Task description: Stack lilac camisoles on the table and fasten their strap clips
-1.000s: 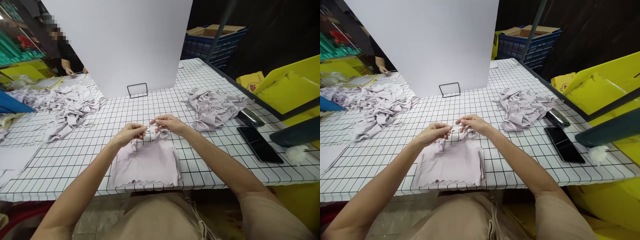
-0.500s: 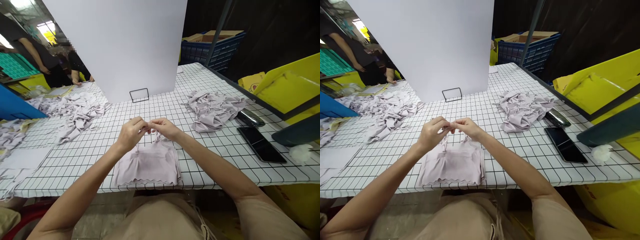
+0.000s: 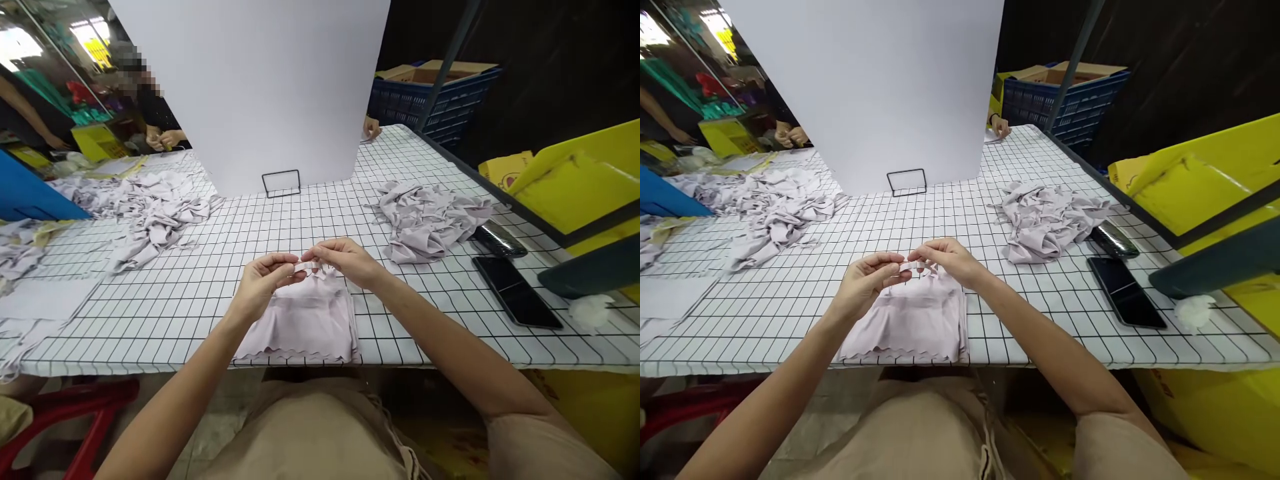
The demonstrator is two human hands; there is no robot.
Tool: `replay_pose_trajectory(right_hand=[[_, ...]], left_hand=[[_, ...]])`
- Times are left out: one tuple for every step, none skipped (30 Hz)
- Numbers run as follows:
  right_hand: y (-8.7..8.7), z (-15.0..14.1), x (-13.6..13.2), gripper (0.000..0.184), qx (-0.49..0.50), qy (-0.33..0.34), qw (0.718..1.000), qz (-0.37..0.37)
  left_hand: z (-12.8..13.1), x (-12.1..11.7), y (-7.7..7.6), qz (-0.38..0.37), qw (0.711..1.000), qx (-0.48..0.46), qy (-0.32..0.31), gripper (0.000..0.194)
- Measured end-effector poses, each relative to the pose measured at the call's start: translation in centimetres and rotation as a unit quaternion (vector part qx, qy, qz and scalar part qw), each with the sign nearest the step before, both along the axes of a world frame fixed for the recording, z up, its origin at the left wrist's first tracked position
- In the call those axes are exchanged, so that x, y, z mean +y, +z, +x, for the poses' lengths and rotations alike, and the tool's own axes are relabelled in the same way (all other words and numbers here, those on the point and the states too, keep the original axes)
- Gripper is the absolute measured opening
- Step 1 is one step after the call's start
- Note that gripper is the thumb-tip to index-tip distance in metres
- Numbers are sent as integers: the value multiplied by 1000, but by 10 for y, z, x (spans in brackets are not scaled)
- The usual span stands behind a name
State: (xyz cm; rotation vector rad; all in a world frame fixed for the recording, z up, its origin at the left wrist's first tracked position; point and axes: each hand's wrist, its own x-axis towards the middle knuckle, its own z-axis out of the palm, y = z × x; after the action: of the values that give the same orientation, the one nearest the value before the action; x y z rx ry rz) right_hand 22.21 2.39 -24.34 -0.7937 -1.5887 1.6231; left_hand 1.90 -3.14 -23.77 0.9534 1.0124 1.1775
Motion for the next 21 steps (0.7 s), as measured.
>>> replay_pose_trajectory(right_hand=[[0,1,0,32,-1,-1,1000,-3],[1,3,0,31,-7,2,1000,-2],[2,4,0,30,-18,11,1000,2],[3,4,-1,29,-31,25,999,6],[4,5,-2,28,-44,37,998,8],[5,5,-2,26,-54,45,997,11],[6,4,-3,24,-61,48,997,12],[7,4,-4,22,-63,45,997,14],[7,3,-4,20,-62,39,997,16],[7,3,-4,20,-61,34,997,17],[7,3,-3,20,-61,32,997,18],[6,3,-1,19,-64,34,997,18],[5,4,1,19,-68,39,997,16],[4,5,5,20,-72,44,996,12],[3,6,9,21,-75,47,996,6],[2,8,13,23,-77,48,996,0],[2,8,18,25,-77,46,996,-6],[2,9,23,26,-76,43,996,-10],[2,8,28,26,-72,40,996,-13],[3,7,32,25,-69,40,997,-15],[4,5,35,25,-64,44,997,-14]], left_hand=[[-1,0,-1,0,1000,-1,0,33],[-1,-1,-1,0,1000,-1,-1,34],[-2,-1,-1,2,1000,1,-1,35],[-3,-2,-1,5,1000,4,0,35],[-3,-2,-1,8,1000,9,2,35],[-4,-3,-1,10,1000,16,4,34],[-4,-3,-2,8,1000,25,6,32],[-5,-3,-3,4,999,34,7,31],[-5,-3,-5,-4,999,40,7,29],[-6,-3,-6,-13,999,45,5,28],[-7,-2,-8,-19,999,47,5,27],[-9,-1,-9,-22,999,48,7,26],[-11,1,-10,-21,999,48,10,25],[-14,4,-9,-14,999,50,15,25],[-17,8,-8,-3,998,54,20,25],[-20,14,-6,12,998,60,28,26],[-23,20,-3,28,997,68,35,26],[-24,27,1,46,995,78,40,26],[-26,35,6,65,993,89,43,25],[-25,43,11,86,990,102,43,24],[-24,50,17,107,987,116,40,23]])
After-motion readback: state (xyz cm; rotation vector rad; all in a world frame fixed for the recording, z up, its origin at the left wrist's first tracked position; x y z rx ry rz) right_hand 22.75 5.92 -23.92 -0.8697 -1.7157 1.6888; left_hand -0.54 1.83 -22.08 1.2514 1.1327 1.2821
